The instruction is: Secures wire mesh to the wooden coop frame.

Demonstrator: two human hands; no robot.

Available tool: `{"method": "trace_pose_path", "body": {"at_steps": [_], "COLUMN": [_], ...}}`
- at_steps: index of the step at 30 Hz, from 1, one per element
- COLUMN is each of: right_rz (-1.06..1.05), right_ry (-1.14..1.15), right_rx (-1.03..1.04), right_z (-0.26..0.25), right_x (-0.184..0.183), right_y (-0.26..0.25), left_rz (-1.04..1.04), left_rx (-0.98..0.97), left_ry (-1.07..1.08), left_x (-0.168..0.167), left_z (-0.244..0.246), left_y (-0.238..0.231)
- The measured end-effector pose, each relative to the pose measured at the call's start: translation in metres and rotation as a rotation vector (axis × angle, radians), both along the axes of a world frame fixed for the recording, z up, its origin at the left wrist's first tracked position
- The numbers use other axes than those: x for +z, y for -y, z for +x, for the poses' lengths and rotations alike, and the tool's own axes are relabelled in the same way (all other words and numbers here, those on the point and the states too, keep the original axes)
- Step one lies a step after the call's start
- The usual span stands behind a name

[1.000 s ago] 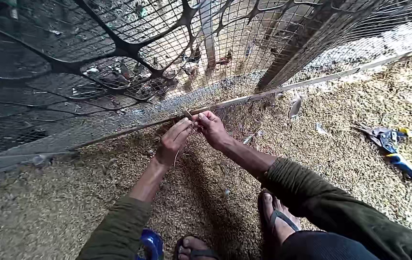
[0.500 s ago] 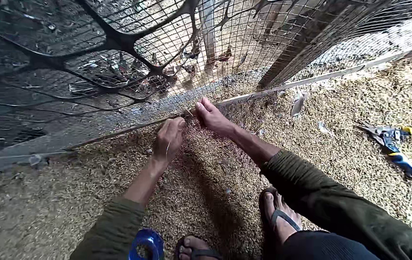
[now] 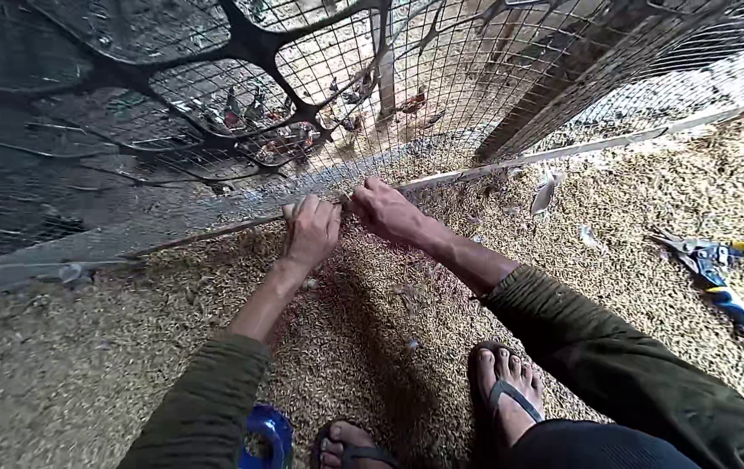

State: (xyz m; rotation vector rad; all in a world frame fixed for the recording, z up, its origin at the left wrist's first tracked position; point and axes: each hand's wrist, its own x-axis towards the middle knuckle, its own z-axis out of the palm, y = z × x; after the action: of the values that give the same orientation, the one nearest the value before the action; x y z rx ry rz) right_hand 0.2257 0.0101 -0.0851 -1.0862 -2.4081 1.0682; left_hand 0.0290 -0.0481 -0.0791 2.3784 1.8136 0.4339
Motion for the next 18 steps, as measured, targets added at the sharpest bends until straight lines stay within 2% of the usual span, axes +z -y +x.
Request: {"method": "trace_pose_path", "body": {"at_steps": [3,10,18], "right_rz": [0.012,0.048,0.073], "right_ry": [-0.012,-0.021,0.147], "right_rx": [0.02,-0.081,-0.239], "right_z": [0.004,0.001,-0.005], "right_x": [0.0,0.002,0.012], "right_y": [-0.004,0.002,0.013], "left_rz": [0.052,0.124,0.127], "left_rx": [-0.056,-0.078,-0.006], "left_ry": [0.046,0.072,0.056], "left_x": [-0.004,-0.005,-0.01], "left_z": [-0.008,-0.01,-0.006], "left_y": [-0.004,-0.001,0.004]}}
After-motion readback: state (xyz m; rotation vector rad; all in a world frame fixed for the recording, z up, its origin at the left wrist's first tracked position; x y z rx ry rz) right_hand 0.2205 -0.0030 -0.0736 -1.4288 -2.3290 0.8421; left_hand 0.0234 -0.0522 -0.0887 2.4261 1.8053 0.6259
